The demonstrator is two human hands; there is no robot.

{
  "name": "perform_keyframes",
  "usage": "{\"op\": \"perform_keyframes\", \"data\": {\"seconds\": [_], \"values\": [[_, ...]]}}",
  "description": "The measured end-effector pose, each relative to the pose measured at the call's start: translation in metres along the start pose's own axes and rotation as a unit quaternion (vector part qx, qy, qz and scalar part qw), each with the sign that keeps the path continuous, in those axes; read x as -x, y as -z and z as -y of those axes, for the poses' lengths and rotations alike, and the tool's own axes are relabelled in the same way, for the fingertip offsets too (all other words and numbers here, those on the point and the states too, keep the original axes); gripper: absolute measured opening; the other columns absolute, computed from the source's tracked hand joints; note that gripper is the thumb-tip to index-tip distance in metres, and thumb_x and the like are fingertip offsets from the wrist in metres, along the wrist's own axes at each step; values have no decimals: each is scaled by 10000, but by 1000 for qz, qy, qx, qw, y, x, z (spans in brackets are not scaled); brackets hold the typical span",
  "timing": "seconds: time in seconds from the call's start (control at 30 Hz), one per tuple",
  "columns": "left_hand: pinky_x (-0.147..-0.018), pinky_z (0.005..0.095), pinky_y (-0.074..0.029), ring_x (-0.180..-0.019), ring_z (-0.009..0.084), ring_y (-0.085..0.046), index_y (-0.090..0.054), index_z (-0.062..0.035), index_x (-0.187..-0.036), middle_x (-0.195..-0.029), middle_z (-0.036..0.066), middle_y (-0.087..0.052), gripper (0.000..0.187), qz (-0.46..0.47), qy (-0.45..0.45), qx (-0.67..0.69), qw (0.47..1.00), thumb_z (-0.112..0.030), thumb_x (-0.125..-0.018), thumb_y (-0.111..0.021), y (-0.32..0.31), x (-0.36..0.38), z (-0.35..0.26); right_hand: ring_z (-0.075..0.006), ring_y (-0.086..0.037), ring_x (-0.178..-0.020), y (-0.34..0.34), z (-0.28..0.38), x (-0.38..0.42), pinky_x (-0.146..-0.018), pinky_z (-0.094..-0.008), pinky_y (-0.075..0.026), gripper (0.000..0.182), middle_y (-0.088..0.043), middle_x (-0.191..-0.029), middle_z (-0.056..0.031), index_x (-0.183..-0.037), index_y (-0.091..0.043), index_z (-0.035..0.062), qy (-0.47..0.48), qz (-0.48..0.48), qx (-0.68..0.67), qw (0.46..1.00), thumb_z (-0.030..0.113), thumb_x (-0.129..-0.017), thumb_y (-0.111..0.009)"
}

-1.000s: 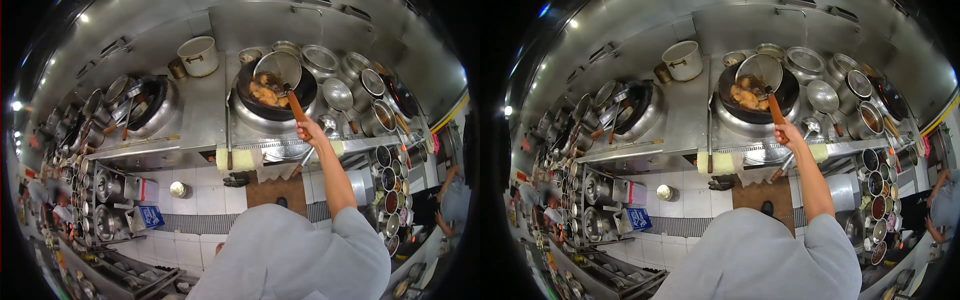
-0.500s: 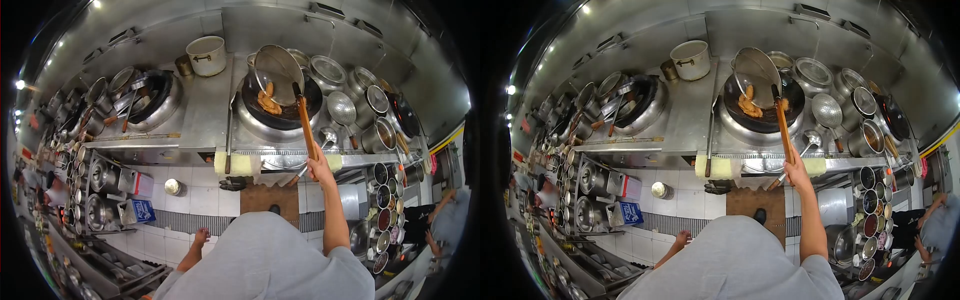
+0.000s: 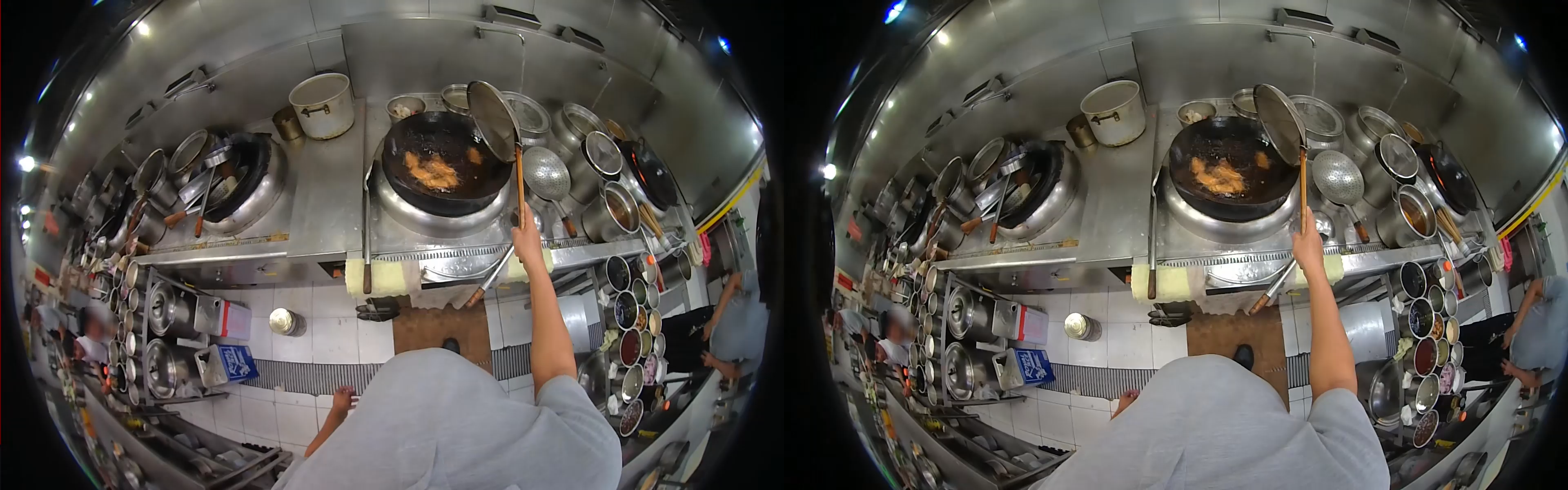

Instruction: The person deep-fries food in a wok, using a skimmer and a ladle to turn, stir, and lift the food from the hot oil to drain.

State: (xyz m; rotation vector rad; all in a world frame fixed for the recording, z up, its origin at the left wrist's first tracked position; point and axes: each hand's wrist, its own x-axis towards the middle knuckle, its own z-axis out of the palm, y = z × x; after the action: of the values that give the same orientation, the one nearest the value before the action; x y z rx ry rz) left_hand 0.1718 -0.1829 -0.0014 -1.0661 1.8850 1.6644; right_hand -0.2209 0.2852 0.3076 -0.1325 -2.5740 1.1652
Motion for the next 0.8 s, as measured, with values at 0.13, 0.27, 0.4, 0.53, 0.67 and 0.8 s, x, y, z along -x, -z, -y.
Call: {"op": "perform_keyframes", "data": {"seconds": [0.13, 0.27, 0.4, 0.53, 0.67, 0.8], "values": [[-569, 336, -513, -708, 200, -613, -495, -56, -1070, -834, 85, -614, 211, 18, 5, 56, 998, -64, -859, -505, 9, -31, 79, -241, -597, -781, -4, 22, 5, -645, -343, -501, 651, -576, -1082, -169, -1407, -259, 127, -127, 65, -135, 981, 20, -801, -473], [-584, 318, -516, -706, 203, -611, -485, 0, -1082, -832, 123, -631, 250, 42, -18, 91, 995, -6, -834, -514, 13, -52, 121, -104, -438, -507, 2, 57, 21, -367, -237, -361, 582, -459, -766, -47, -1357, -298, 161, -217, 131, -287, 924, -10, -821, -448], [-532, 299, -494, -679, 172, -600, -486, -28, -1065, -799, 93, -623, 213, 24, -11, 60, 998, -61, -856, -506, 11, -31, 86, -102, -452, -532, 18, 57, 27, -377, -242, -362, 557, -457, -788, -51, -1309, -308, 147, -253, 212, -435, 838, -29, -802, -458], [-490, 283, -467, -654, 156, -587, -488, -94, -1047, -791, 41, -599, 177, 8, 33, 9, 999, -124, -872, -489, 0, -4, 25, -90, -441, -539, 36, 45, 33, -389, -222, -352, 578, -462, -799, -54, -1345, -285, 161, -253, 268, -449, 814, -16, -825, -466], [-496, 294, -470, -653, 152, -585, -488, -133, -1038, -788, 19, -577, 159, 0, 20, -22, 1000, -157, -881, -477, -5, 1, 0, -85, -444, -545, 48, 46, 39, -392, -208, -343, 601, -467, -795, -50, -1369, -267, 171, -230, 294, -425, 825, -6, -831, -467], [-513, 303, -484, -668, 153, -594, -486, -133, -1045, -805, 12, -573, 155, 32, 17, -5, 999, -184, -899, -470, -1, -22, 6, -90, -446, -545, 41, 41, 29, -390, -213, -350, 557, -469, -780, -49, -1340, -294, 155, -244, 286, -429, 822, 1, -833, -465]]}}
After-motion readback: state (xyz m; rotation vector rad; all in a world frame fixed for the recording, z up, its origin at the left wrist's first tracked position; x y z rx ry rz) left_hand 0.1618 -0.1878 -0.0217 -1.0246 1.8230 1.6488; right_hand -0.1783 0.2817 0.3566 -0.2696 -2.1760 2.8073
